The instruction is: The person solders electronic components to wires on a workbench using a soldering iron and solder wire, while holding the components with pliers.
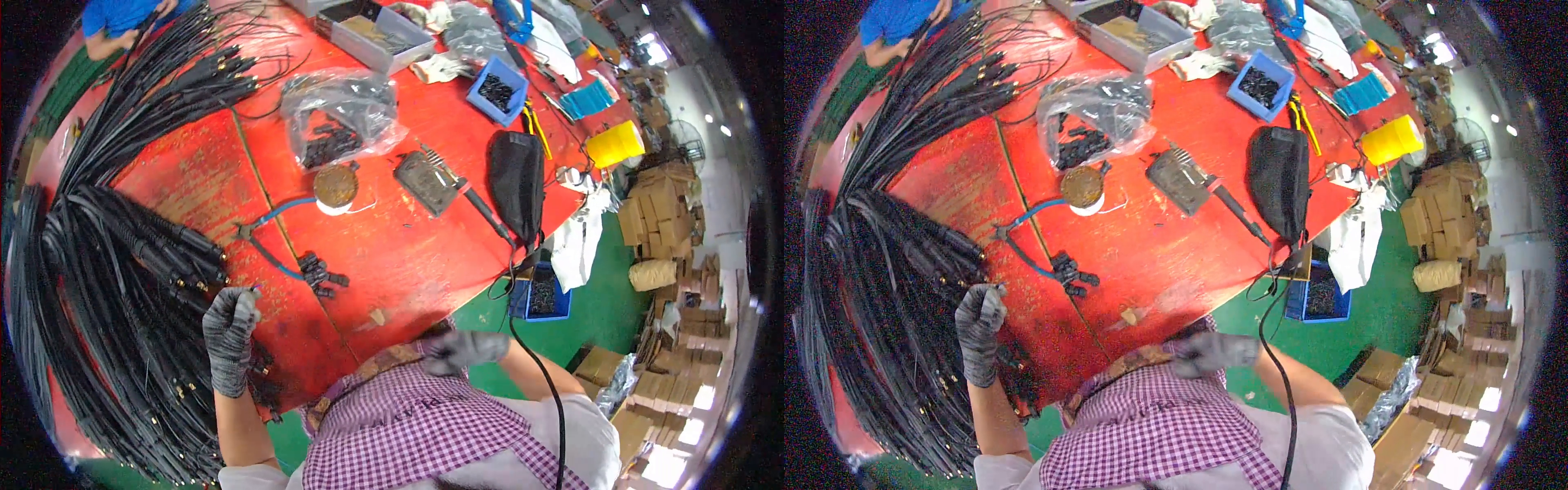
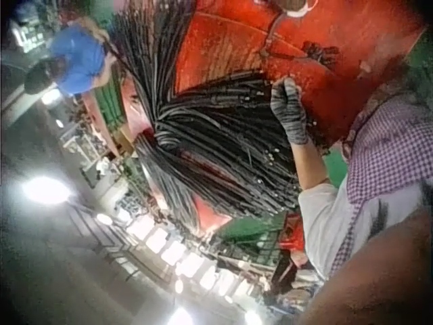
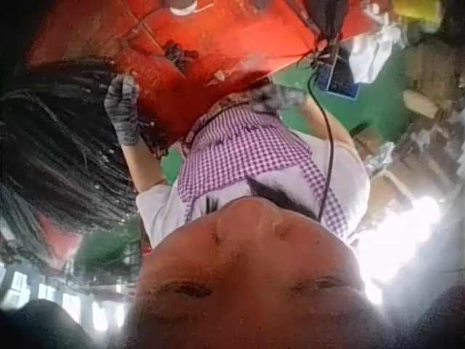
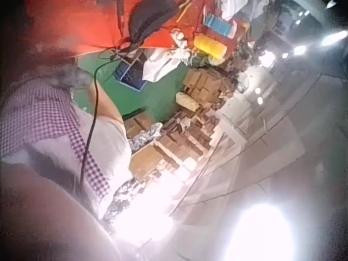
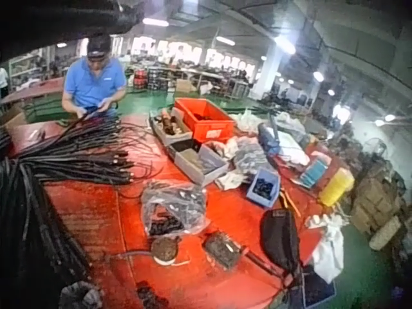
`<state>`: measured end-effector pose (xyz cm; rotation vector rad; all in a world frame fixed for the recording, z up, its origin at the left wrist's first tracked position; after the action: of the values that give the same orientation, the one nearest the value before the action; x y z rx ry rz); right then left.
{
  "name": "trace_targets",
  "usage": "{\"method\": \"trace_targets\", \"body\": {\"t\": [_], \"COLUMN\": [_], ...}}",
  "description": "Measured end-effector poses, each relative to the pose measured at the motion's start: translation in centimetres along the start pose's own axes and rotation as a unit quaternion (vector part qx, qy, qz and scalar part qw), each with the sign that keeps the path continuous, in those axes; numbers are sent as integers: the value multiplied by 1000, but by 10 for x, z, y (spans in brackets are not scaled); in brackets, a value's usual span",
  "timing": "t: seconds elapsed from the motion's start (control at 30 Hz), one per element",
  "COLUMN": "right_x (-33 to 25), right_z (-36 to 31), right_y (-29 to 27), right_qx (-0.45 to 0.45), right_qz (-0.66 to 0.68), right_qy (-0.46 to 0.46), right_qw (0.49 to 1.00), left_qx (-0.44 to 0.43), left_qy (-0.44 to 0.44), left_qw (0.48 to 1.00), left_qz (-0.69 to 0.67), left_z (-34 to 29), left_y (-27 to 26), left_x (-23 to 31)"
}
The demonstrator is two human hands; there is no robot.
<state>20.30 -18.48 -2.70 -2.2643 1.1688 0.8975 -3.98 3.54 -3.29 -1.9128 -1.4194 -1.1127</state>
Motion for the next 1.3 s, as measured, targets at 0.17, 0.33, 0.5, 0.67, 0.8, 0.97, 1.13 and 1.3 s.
{"method": "trace_targets", "body": {"t": [0.17,0.33,0.5,0.67,0.8,0.97,1.13,1.3], "right_x": [296,88,28,42,48,73,70,81], "right_z": [-194,-192,-119,-20,4,16,19,29], "right_y": [-87,-258,-405,-500,-526,-534,-533,-532], "right_qx": [31,461,583,478,464,444,480,508], "right_qz": [-563,-436,-454,-470,-412,-350,-362,-350], "right_qy": [368,179,-43,42,87,153,150,111], "right_qw": [740,752,673,741,779,811,785,779], "left_qx": [-15,24,74,90,117,128,103,114], "left_qy": [-26,-24,0,-9,-7,-13,-5,-1], "left_qw": [999,998,995,990,985,981,986,982], "left_qz": [-29,47,62,105,126,146,132,148], "left_z": [9,8,5,-2,-4,4,19,26], "left_y": [6,7,6,7,16,24,32,31], "left_x": [-3,4,9,17,27,29,29,21]}}
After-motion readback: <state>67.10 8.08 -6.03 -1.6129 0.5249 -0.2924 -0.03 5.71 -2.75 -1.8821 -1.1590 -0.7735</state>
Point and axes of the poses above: each hand's wrist, its own z-axis towards the middle knuckle, its own y-axis out of the palm, x = y × z, the point moved 6 cm from there along z, towards the middle knuckle, and after that the axes turned 14 degrees about -y, right-handed, at the moved point
